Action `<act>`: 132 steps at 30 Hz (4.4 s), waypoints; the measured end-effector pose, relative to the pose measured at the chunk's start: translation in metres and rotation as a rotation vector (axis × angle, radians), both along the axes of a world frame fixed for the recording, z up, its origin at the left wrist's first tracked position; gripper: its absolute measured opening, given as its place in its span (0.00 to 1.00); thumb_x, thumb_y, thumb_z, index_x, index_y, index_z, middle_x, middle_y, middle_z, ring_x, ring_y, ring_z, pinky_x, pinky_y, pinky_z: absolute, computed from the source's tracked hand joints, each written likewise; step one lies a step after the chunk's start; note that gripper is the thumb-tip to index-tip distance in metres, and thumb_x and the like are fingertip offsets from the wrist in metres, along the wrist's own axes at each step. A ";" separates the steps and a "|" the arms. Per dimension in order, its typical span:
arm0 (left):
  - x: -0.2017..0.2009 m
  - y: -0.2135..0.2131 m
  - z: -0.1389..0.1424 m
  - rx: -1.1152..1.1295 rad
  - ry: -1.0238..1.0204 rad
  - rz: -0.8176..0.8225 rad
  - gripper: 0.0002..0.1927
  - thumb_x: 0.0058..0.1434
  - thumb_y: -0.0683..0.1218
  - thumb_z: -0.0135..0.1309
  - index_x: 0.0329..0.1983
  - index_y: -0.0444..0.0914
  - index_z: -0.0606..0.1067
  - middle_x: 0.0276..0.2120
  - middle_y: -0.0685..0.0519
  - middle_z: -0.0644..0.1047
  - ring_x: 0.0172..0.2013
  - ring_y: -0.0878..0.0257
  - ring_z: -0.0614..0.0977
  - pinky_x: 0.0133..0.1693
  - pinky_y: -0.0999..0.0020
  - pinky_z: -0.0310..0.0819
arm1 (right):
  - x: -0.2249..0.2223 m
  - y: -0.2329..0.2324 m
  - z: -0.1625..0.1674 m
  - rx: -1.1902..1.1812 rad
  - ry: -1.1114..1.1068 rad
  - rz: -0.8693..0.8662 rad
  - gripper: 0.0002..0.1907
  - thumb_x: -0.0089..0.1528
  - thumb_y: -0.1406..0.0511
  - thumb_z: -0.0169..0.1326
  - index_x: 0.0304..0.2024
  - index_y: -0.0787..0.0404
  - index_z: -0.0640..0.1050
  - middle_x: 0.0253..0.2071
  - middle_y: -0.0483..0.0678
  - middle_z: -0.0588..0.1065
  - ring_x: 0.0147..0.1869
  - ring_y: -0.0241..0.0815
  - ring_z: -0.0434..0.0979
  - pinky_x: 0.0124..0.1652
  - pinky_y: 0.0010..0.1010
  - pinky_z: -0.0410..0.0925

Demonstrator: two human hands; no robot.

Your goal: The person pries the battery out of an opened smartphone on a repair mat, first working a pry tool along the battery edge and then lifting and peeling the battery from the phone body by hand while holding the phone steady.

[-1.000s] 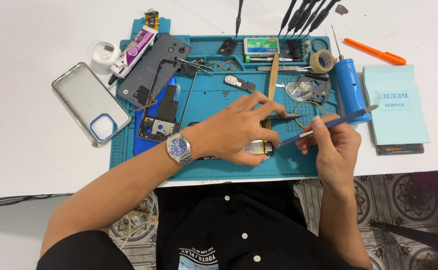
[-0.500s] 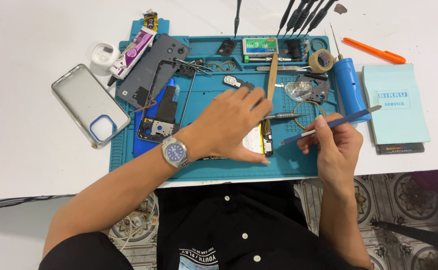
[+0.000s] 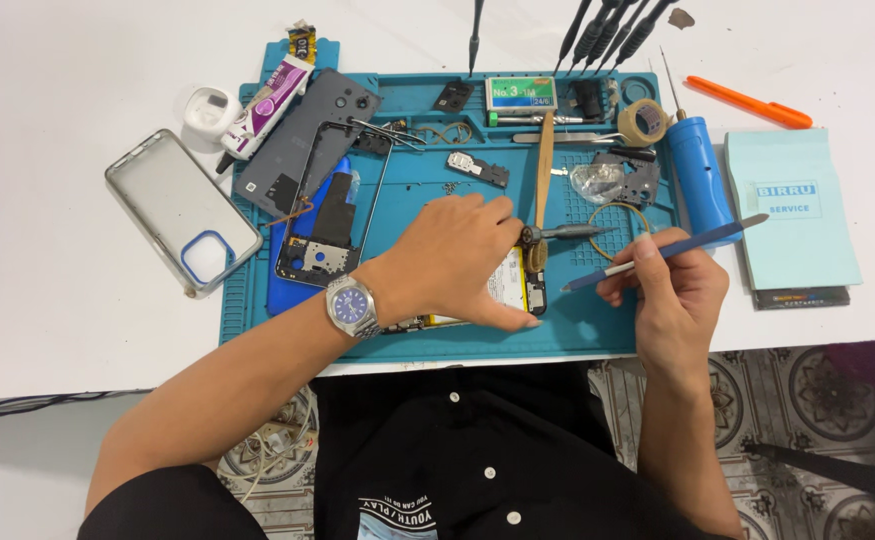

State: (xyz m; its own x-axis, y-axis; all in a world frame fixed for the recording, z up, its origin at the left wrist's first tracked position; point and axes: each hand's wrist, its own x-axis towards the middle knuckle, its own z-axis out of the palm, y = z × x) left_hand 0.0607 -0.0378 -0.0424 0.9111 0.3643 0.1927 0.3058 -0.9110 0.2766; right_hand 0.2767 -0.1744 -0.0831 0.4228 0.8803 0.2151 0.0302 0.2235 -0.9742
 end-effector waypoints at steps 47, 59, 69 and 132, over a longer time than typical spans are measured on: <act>-0.003 -0.001 0.012 -0.153 -0.184 -0.156 0.41 0.44 0.70 0.65 0.47 0.33 0.73 0.29 0.49 0.79 0.26 0.53 0.82 0.24 0.60 0.72 | -0.005 -0.008 -0.003 0.217 -0.061 -0.085 0.13 0.78 0.65 0.46 0.41 0.67 0.72 0.29 0.52 0.75 0.27 0.38 0.75 0.29 0.27 0.69; -0.001 -0.001 0.007 -0.079 -0.137 -0.099 0.44 0.42 0.71 0.66 0.46 0.30 0.76 0.41 0.49 0.76 0.25 0.52 0.80 0.23 0.59 0.72 | -0.004 -0.016 -0.010 0.338 -0.187 0.044 0.12 0.76 0.66 0.48 0.40 0.69 0.71 0.29 0.54 0.74 0.28 0.40 0.76 0.27 0.27 0.70; 0.000 0.001 0.001 -0.044 -0.150 -0.105 0.43 0.43 0.71 0.65 0.43 0.28 0.77 0.46 0.48 0.74 0.24 0.55 0.80 0.22 0.63 0.74 | -0.009 -0.013 -0.006 0.208 -0.364 0.084 0.10 0.74 0.68 0.47 0.39 0.69 0.71 0.31 0.54 0.77 0.30 0.38 0.78 0.31 0.25 0.73; -0.004 -0.006 0.020 0.095 -0.010 -0.119 0.53 0.28 0.85 0.60 0.38 0.37 0.77 0.50 0.45 0.73 0.28 0.50 0.78 0.25 0.55 0.71 | -0.010 -0.001 0.009 0.237 -0.624 0.362 0.18 0.65 0.54 0.57 0.37 0.62 0.75 0.33 0.49 0.79 0.32 0.38 0.79 0.31 0.27 0.69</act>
